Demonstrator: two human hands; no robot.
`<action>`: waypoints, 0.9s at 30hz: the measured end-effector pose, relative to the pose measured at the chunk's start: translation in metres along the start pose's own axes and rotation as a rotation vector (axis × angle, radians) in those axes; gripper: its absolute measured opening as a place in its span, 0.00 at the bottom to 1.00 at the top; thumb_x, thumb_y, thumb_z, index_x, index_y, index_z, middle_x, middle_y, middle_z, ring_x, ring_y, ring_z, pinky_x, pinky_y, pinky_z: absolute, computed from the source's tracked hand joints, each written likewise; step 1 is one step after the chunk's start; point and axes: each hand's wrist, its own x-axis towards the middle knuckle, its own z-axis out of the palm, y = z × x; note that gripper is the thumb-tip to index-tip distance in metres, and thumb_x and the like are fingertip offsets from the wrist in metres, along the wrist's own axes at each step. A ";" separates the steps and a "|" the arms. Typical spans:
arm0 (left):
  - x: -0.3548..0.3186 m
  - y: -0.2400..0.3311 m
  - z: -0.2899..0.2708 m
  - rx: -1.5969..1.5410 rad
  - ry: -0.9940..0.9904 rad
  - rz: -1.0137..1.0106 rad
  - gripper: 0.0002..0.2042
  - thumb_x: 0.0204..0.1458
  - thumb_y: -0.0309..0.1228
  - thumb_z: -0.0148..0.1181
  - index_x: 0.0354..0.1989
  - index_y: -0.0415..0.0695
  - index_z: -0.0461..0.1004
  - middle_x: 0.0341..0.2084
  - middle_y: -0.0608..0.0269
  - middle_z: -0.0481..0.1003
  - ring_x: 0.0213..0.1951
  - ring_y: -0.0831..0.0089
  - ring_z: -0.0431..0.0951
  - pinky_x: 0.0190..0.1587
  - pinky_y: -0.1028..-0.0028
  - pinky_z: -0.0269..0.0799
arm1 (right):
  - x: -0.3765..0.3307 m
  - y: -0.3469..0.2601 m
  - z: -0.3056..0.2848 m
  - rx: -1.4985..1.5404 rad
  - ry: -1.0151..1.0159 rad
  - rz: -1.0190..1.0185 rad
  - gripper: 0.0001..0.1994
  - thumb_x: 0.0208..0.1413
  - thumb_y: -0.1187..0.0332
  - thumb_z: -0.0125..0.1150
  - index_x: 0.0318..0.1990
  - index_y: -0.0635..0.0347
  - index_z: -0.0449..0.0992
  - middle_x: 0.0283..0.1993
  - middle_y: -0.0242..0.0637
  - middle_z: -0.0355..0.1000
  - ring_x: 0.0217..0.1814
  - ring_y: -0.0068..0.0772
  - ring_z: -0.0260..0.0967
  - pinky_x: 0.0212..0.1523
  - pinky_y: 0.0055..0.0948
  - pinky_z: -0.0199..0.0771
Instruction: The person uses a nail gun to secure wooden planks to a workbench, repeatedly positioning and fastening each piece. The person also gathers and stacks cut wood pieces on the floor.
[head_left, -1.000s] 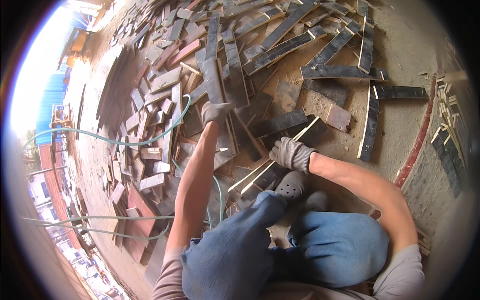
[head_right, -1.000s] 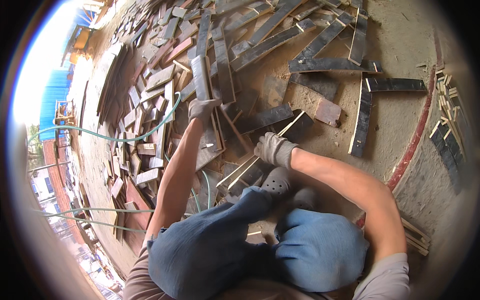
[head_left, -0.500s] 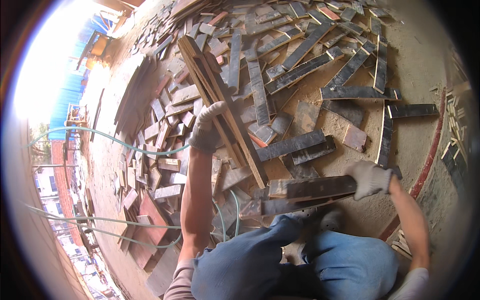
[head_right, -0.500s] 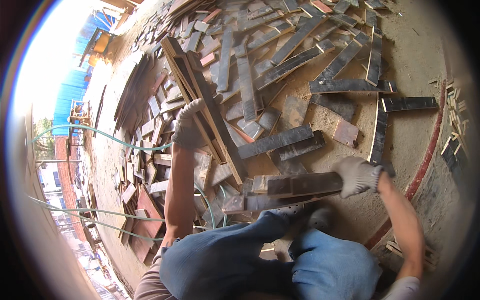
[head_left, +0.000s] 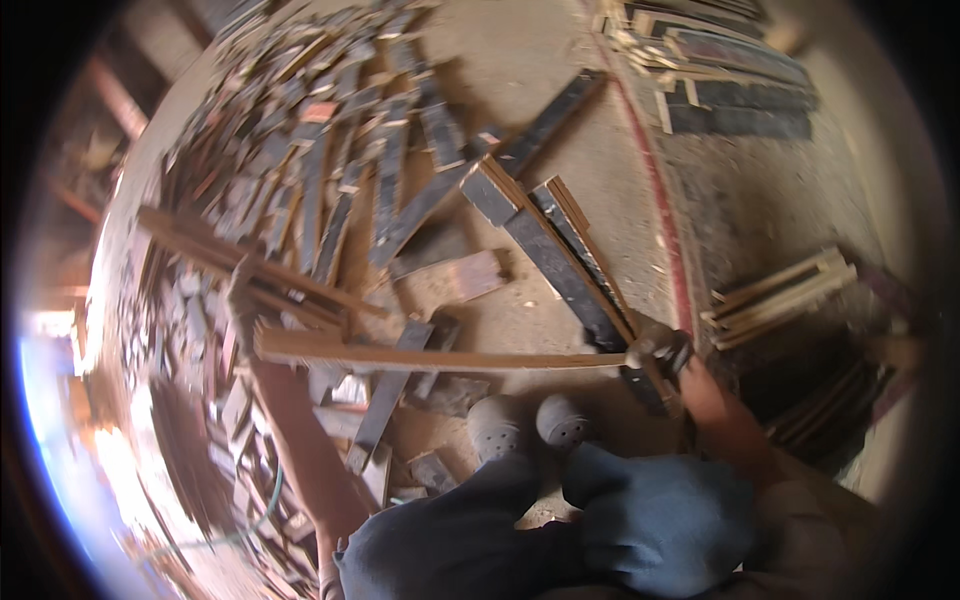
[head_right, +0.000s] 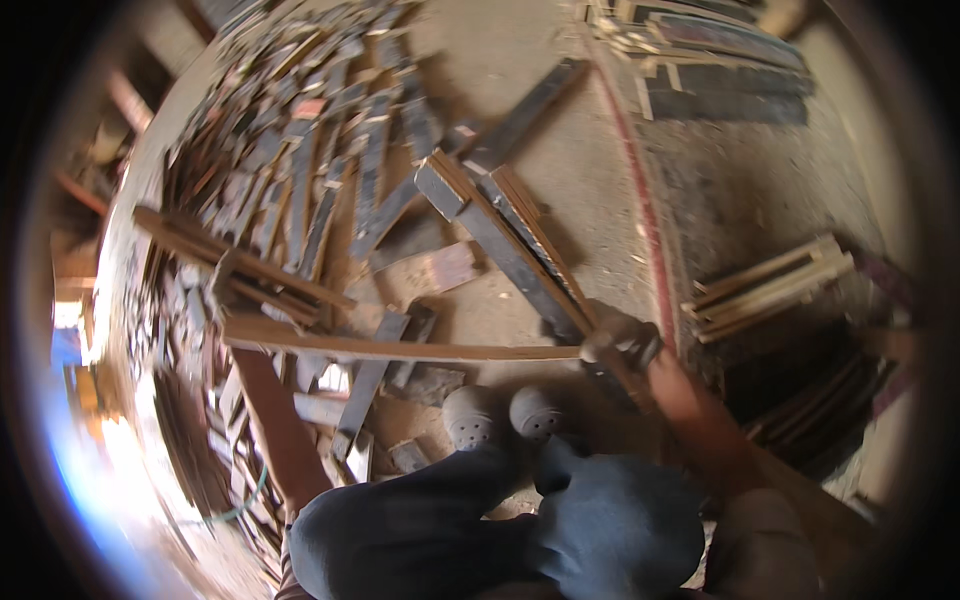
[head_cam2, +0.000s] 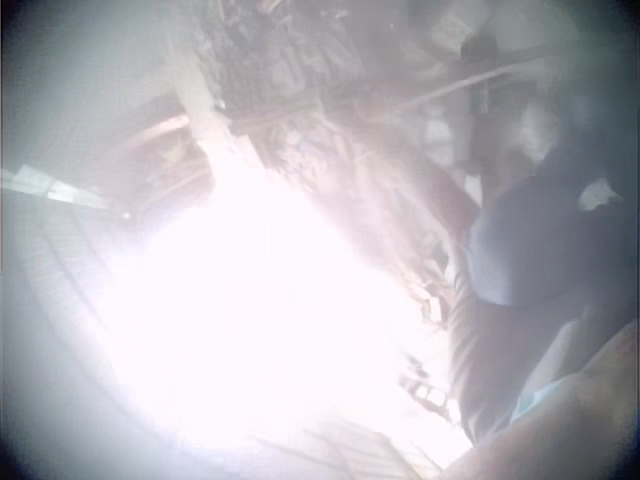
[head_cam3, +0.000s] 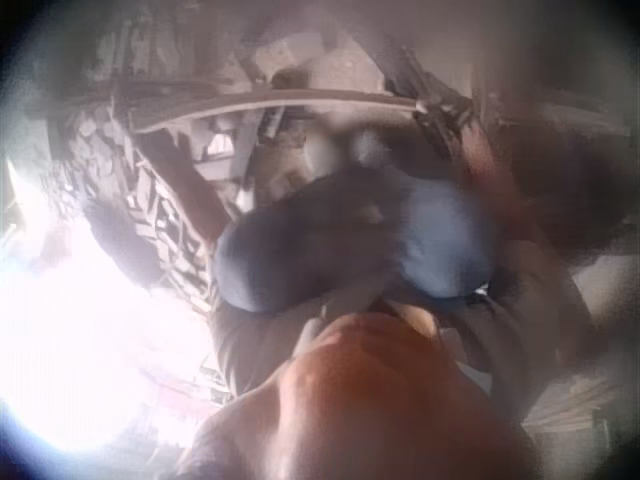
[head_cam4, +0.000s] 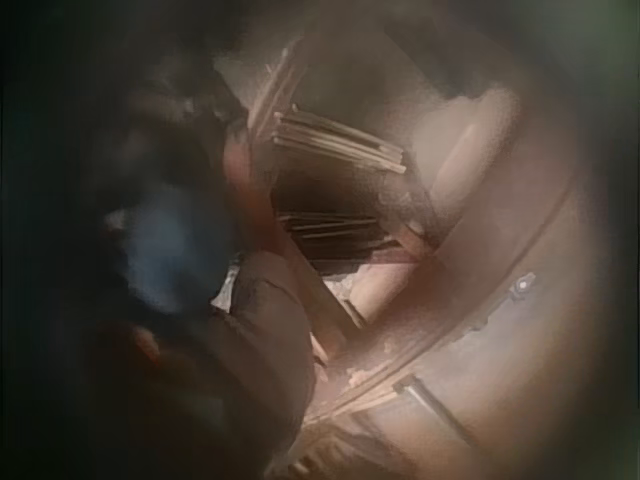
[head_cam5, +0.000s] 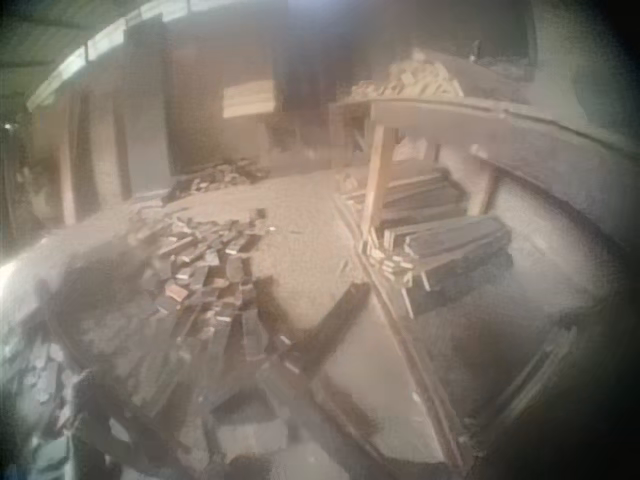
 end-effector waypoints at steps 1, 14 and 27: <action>0.001 -0.001 0.013 -0.003 -0.135 0.077 0.26 0.59 0.37 0.68 0.63 0.36 0.76 0.50 0.55 0.79 0.51 0.64 0.81 0.56 0.64 0.80 | -0.002 0.017 0.013 0.009 0.040 -0.198 0.31 0.46 0.60 0.82 0.56 0.70 0.79 0.41 0.40 0.80 0.41 0.36 0.78 0.45 0.35 0.81; -0.133 -0.175 0.282 0.107 -1.081 0.059 0.29 0.51 0.35 0.82 0.60 0.40 0.79 0.47 0.59 0.85 0.41 0.70 0.85 0.46 0.66 0.85 | 0.017 -0.007 0.052 -0.991 0.821 -0.634 0.35 0.47 0.58 0.83 0.63 0.59 0.78 0.58 0.42 0.81 0.60 0.40 0.79 0.62 0.43 0.79; -0.144 -0.290 0.213 0.296 -0.982 -0.101 0.26 0.55 0.38 0.80 0.56 0.36 0.79 0.48 0.52 0.84 0.50 0.67 0.83 0.54 0.65 0.82 | 0.038 -0.014 0.044 -0.750 1.188 -0.633 0.55 0.32 0.47 0.94 0.68 0.61 0.69 0.62 0.48 0.76 0.62 0.43 0.76 0.61 0.43 0.80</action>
